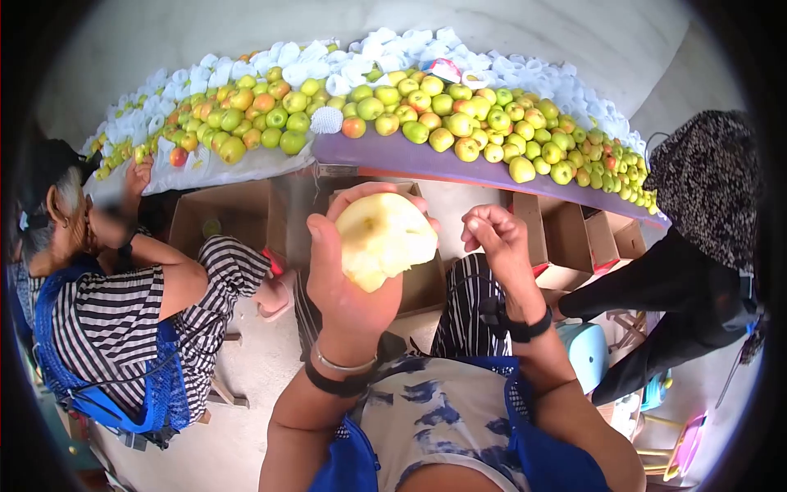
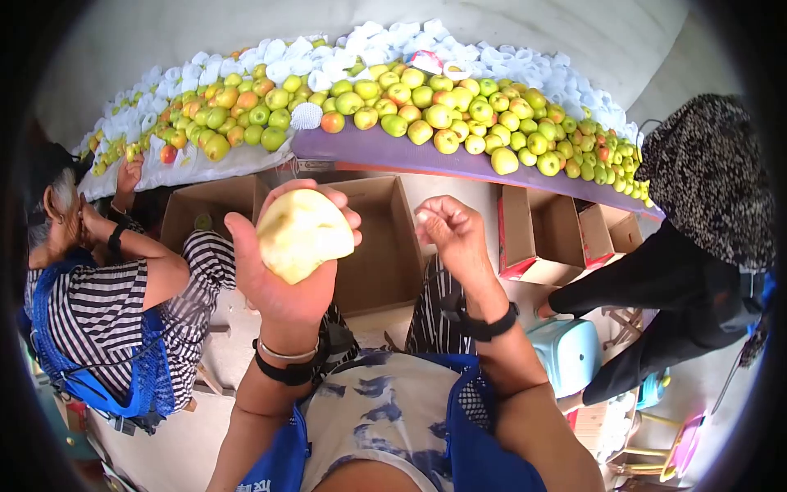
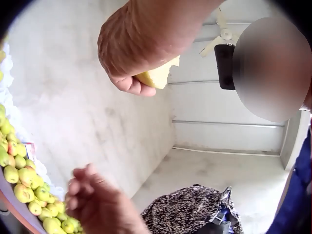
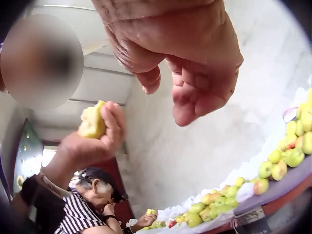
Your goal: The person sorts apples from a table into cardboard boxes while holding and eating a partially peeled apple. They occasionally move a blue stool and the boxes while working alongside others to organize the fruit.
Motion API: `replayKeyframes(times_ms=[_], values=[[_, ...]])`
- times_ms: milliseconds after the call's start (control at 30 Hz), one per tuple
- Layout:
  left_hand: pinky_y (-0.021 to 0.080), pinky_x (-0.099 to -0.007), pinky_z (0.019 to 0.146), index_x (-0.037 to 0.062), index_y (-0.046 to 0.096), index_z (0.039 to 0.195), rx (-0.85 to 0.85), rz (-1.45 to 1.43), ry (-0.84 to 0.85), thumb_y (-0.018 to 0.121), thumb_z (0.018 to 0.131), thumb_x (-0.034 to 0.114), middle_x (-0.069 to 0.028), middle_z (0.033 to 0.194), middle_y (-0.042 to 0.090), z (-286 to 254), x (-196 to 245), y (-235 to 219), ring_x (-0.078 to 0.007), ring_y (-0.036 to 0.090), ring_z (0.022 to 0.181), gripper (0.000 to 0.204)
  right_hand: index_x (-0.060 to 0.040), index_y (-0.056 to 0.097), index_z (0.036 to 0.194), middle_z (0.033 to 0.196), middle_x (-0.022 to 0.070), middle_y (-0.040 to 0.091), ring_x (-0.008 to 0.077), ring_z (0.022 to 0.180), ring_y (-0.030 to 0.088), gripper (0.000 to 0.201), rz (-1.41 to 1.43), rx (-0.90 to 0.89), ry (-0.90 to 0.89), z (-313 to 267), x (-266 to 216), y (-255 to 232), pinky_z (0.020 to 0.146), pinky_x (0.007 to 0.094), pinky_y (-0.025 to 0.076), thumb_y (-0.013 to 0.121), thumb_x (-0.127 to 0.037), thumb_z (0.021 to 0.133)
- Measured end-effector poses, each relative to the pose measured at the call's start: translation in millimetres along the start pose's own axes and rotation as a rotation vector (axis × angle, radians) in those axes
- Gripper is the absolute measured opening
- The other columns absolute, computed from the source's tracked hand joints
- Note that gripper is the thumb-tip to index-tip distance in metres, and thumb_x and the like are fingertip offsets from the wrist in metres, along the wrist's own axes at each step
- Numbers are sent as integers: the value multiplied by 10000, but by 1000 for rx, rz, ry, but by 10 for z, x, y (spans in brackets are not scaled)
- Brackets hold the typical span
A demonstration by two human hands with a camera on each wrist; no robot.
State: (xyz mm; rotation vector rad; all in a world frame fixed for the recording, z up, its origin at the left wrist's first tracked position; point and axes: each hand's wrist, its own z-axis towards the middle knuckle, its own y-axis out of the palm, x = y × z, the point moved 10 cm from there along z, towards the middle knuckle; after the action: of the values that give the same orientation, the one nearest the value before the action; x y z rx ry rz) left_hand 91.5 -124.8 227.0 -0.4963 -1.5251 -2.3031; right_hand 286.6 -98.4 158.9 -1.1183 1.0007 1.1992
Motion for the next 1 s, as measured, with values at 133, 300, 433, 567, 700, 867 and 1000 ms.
replayKeyframes(times_ms=[133, 300, 433, 567, 700, 867, 1000], values=[[393, -449, 912, 48, 487, 1139, 84, -398, -116, 420, 844, 564, -170, 1084, 550, -56, -183, 65, -337, 508, 1029, 598, 0, 599, 825, 633, 13, 555, 71, 568, 504, 126, -267, 101, 130, 77, 792, -304, 534, 234, 431, 569, -121, 829], [403, -450, 876, -16, 433, 1175, 268, -671, -321, 449, 830, 541, -223, 1214, 436, -134, -432, -41, -360, 438, 1097, 656, 12, 590, 862, 639, 30, 556, 87, 540, 507, 175, -201, 0, 334, -139, 1480, -188, 517, 230, 430, 574, -156, 818], [434, -438, 793, 52, 466, 1174, 78, -548, -245, 408, 869, 472, -202, 1205, 447, -134, -300, 94, -350, 450, 1057, 522, 7, 581, 897, 655, 36, 558, 91, 525, 508, 195, -117, 24, 383, -128, 1639, -203, 477, 221, 422, 556, -174, 828], [445, -418, 673, 209, 419, 1206, -247, -271, -21, 519, 836, 413, -127, 1097, 451, -325, 140, 801, -318, 463, 972, 434, -3, 577, 907, 652, 27, 550, 83, 528, 501, 178, -98, 46, 316, -67, 1683, -242, 455, 215, 408, 559, -161, 829], [502, -427, 700, 152, 463, 1130, -592, -309, -1, 601, 808, 351, -165, 1017, 496, -583, 394, 1380, -315, 529, 901, 404, -8, 582, 908, 665, 28, 562, 85, 540, 514, 178, -122, 10, 372, -110, 1731, -201, 468, 219, 421, 570, -164, 824], [525, -383, 735, 126, 520, 1067, -539, -347, 322, 599, 823, 291, -169, 981, 542, -870, 428, 1421, -280, 566, 877, 305, -18, 596, 903, 663, 29, 573, 83, 543, 525, 171, -220, -2, 342, -120, 1726, -186, 487, 223, 436, 582, -164, 813], [525, -379, 728, 136, 518, 1075, -503, -299, 374, 580, 837, 277, -152, 988, 542, -850, 490, 1376, -275, 566, 869, 284, -12, 596, 889, 646, 25, 565, 79, 530, 515, 157, -204, 1, 329, -135, 1754, -180, 483, 224, 431, 582, -147, 809]])
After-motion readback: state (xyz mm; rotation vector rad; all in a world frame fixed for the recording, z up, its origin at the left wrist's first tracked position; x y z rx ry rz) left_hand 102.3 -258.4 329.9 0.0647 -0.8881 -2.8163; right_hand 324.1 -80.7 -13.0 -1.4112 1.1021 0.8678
